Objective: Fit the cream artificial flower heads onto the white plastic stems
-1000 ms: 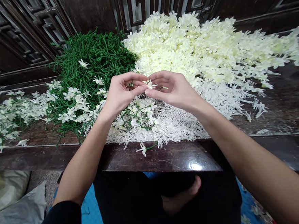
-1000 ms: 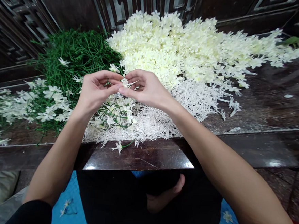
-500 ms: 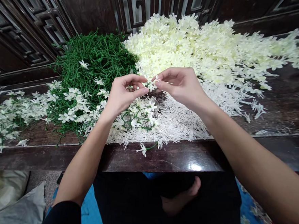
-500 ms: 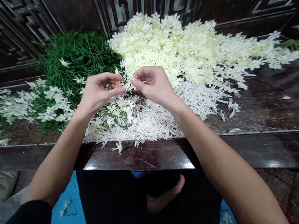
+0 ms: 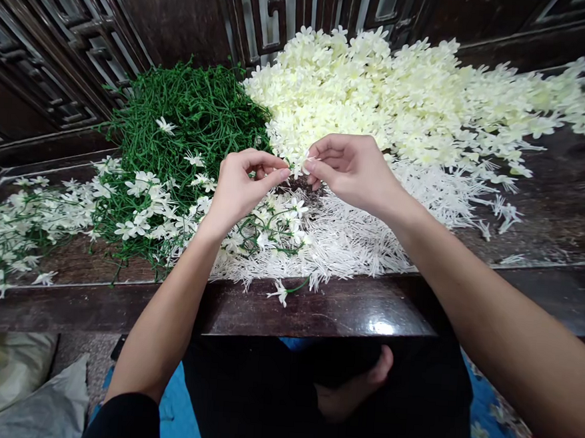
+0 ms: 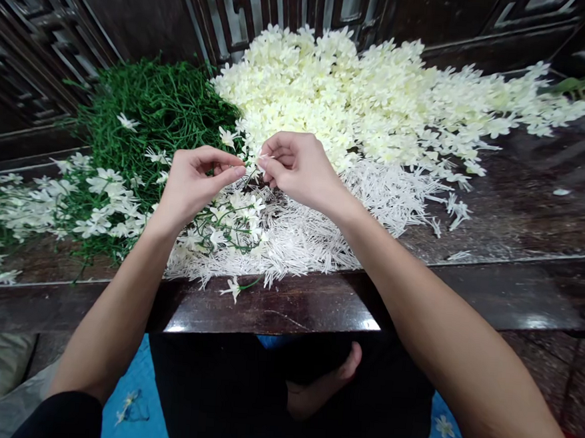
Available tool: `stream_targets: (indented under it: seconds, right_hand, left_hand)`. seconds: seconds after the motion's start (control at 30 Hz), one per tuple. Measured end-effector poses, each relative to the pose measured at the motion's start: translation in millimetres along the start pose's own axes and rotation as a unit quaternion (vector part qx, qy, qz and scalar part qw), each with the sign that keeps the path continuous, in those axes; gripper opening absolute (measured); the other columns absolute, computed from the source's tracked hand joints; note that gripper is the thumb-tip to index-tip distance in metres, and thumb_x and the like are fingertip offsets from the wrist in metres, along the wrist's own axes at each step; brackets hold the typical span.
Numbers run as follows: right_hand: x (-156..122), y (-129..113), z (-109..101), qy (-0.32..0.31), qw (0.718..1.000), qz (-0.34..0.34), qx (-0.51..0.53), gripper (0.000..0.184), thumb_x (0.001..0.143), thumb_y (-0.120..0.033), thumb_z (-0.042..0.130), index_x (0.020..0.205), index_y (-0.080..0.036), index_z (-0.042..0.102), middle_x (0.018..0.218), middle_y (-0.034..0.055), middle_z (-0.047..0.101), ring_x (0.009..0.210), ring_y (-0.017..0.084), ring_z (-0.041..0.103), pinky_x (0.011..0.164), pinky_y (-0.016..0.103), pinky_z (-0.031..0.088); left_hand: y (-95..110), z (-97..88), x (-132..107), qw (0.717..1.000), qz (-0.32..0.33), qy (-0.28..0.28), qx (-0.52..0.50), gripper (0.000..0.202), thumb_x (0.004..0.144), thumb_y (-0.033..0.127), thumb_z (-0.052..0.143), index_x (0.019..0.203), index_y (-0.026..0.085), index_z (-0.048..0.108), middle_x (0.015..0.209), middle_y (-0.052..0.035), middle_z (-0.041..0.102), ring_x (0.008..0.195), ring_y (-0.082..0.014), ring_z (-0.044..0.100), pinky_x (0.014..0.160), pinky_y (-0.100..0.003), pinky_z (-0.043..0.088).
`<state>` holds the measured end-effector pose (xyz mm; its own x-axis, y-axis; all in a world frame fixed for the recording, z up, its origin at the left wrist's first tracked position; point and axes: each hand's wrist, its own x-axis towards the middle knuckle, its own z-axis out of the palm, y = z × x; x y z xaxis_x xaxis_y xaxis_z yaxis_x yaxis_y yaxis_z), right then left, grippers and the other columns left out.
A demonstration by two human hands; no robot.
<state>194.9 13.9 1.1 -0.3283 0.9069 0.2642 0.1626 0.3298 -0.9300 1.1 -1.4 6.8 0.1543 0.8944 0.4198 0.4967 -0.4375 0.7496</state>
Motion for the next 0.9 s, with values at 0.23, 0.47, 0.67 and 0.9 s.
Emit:
stream_targets:
  seconds: [0.23, 0.47, 0.67, 0.9]
  right_hand:
    - [-0.7, 1.0, 2.7, 0.0, 1.0, -0.006, -0.006, 0.024, 0.077, -0.035, 0.078, 0.078, -0.021, 0.059, 0.069, 0.0026, 0.063, 0.065, 0.02, 0.063, 0.063, 0.04, 0.055]
    - [-2.4, -1.4, 1.7, -0.016, 1.0, -0.018, -0.003, 0.02, 0.078, -0.031, 0.077, 0.079, -0.02, 0.06, 0.069, 0.0019, 0.064, 0.063, 0.018, 0.063, 0.065, 0.04, 0.056]
    - [-3.9, -5.1, 0.0, -0.043, 0.999, -0.027, -0.016, 0.014, 0.08, -0.029, 0.074, 0.079, -0.021, 0.062, 0.071, 0.0018, 0.066, 0.065, 0.018, 0.063, 0.067, 0.04, 0.057]
    - [-4.1, -4.8, -0.5, -0.04, 0.998, -0.035, -0.017, 0.014, 0.081, -0.029, 0.073, 0.078, -0.021, 0.061, 0.07, 0.0017, 0.064, 0.065, 0.019, 0.063, 0.068, 0.041, 0.056]
  left_hand:
    - [3.8, 1.8, -0.2, 1.0, -0.004, -0.005, -0.002, 0.004, 0.076, 0.023, 0.076, 0.074, 0.02, 0.075, 0.068, -0.0015, 0.07, 0.056, -0.0101, 0.05, 0.052, -0.026, 0.042]
    - [4.1, -0.1, -0.1, 1.0, 0.008, -0.026, 0.007, 0.006, 0.072, 0.025, 0.08, 0.076, 0.021, 0.076, 0.074, -0.0024, 0.072, 0.061, -0.0108, 0.053, 0.059, -0.027, 0.046]
    - [1.6, 0.4, 0.9, 0.998, 0.036, -0.028, 0.042, 0.004, 0.079, 0.021, 0.071, 0.077, 0.021, 0.073, 0.078, -0.0025, 0.073, 0.071, -0.0138, 0.06, 0.065, -0.028, 0.048]
    - [-2.4, 4.4, -0.2, 0.995, 0.056, -0.037, 0.071, 0.01, 0.085, 0.022, 0.064, 0.08, 0.021, 0.072, 0.073, 0.0002, 0.072, 0.064, -0.0122, 0.057, 0.064, -0.027, 0.047]
